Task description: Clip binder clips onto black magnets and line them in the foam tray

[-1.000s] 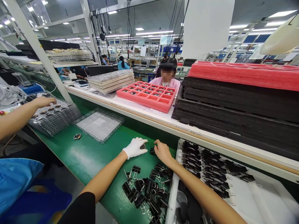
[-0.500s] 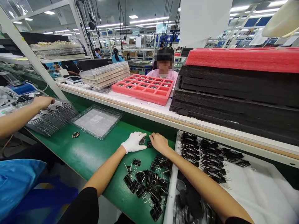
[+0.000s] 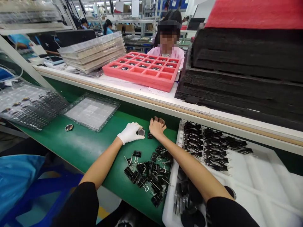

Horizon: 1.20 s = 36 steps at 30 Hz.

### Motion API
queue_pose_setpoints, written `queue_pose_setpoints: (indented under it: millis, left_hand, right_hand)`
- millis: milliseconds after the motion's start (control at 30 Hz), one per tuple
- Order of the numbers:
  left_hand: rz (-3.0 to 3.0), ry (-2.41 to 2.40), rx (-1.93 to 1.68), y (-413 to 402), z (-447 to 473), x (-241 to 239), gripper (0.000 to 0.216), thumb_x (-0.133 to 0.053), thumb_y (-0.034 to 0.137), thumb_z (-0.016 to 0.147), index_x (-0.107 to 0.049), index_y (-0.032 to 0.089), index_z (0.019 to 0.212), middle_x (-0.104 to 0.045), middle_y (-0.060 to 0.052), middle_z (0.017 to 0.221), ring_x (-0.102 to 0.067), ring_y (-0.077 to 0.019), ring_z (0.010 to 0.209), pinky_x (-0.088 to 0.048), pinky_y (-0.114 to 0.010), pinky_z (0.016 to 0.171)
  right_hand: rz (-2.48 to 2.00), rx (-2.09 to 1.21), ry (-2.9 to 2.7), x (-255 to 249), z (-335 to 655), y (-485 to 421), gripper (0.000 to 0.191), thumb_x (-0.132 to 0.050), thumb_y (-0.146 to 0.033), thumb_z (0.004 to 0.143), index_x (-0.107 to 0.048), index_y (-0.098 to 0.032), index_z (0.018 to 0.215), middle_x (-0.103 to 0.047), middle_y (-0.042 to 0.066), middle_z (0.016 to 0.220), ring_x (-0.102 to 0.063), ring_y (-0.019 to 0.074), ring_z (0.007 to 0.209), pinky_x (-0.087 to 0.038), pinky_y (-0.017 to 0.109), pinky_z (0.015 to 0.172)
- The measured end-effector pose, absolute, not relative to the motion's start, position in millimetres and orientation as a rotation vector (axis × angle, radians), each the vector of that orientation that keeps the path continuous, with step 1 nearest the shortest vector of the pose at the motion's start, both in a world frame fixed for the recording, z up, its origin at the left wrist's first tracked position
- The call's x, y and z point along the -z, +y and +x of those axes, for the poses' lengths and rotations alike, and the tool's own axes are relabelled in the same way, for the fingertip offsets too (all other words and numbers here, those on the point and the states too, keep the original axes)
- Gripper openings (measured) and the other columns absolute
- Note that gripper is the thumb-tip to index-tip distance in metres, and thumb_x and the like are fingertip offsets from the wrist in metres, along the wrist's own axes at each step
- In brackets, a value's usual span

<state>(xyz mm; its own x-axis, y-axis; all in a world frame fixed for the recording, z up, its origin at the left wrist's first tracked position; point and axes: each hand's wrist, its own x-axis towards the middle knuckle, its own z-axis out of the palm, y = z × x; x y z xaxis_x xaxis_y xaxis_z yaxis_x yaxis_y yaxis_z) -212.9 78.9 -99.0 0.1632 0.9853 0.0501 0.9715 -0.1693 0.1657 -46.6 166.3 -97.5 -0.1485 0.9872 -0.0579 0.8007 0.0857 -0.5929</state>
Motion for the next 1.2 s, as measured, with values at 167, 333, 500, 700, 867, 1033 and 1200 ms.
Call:
queue_pose_setpoints:
  millis: [167,333,500,700,867,1033,1200]
  left_hand:
    - [2.332,1.946,-0.2,81,-202,96,0.054,-0.077,0.066,0.085,-0.073,0.022,0.116,-0.073,-0.008,0.112,-0.066,-0.0297,0.107,-0.045,-0.041,0.091]
    - [2.331,1.917,-0.208,82,-195,97,0.054,-0.076,0.067,0.085,-0.075,0.023,0.115,-0.074,-0.007,0.111,-0.066,-0.029,0.107,-0.042,-0.039,0.089]
    - [2.321,1.897,-0.25,84,-187,100,0.055,-0.075,0.069,0.085,-0.074,0.023,0.115,-0.075,-0.007,0.111,-0.066,-0.029,0.108,-0.041,-0.038,0.088]
    - [2.366,1.876,-0.219,84,-182,98,0.055,-0.075,0.068,0.085,-0.075,0.022,0.115,-0.074,-0.008,0.109,-0.067,-0.0306,0.106,-0.04,-0.039,0.083]
    - [2.398,1.853,-0.204,83,-182,97,0.052,-0.072,0.067,0.087,-0.074,0.022,0.114,-0.073,-0.009,0.108,-0.066,-0.0312,0.106,-0.04,-0.039,0.082]
    - [2.355,2.009,-0.243,76,-173,94,0.05,-0.067,0.066,0.087,-0.073,0.02,0.105,-0.072,-0.01,0.102,-0.066,-0.0322,0.101,-0.04,-0.041,0.082]
    - [2.287,2.298,-0.257,63,-173,91,0.087,-0.06,0.085,0.08,-0.068,0.011,0.126,-0.07,-0.02,0.11,-0.065,-0.0389,0.101,-0.039,-0.046,0.084]
  right_hand:
    - [-1.817,-0.664,-1.967,109,-38,172,0.052,-0.026,-0.042,0.11,-0.05,-0.02,0.151,-0.04,0.02,0.158,-0.026,0.0351,0.15,-0.023,0.057,0.118]
    - [-1.834,-0.649,-1.94,115,-34,172,0.051,-0.025,-0.042,0.111,-0.053,-0.021,0.148,-0.042,0.02,0.158,-0.028,0.0356,0.15,-0.023,0.059,0.118]
    - [-1.851,-0.656,-1.933,116,-33,171,0.052,-0.023,-0.043,0.11,-0.054,-0.022,0.146,-0.043,0.02,0.157,-0.028,0.0373,0.15,-0.025,0.06,0.117]
    - [-1.851,-0.668,-1.947,113,-30,169,0.051,-0.023,-0.043,0.109,-0.054,-0.023,0.144,-0.043,0.02,0.157,-0.028,0.0376,0.149,-0.026,0.061,0.117]
    - [-1.864,-0.698,-1.927,111,-34,166,0.051,-0.021,-0.043,0.109,-0.056,-0.023,0.141,-0.041,0.021,0.159,-0.028,0.0386,0.15,-0.024,0.062,0.117]
    - [-1.796,-0.737,-1.988,84,-20,166,0.051,-0.024,-0.048,0.11,-0.055,-0.025,0.143,-0.045,0.019,0.156,-0.036,0.0371,0.147,-0.029,0.058,0.116]
    - [-1.528,-0.558,-2.704,39,32,139,0.045,-0.049,-0.06,0.103,-0.073,-0.023,0.092,-0.069,0.013,0.112,-0.059,0.035,0.118,-0.036,0.055,0.108]
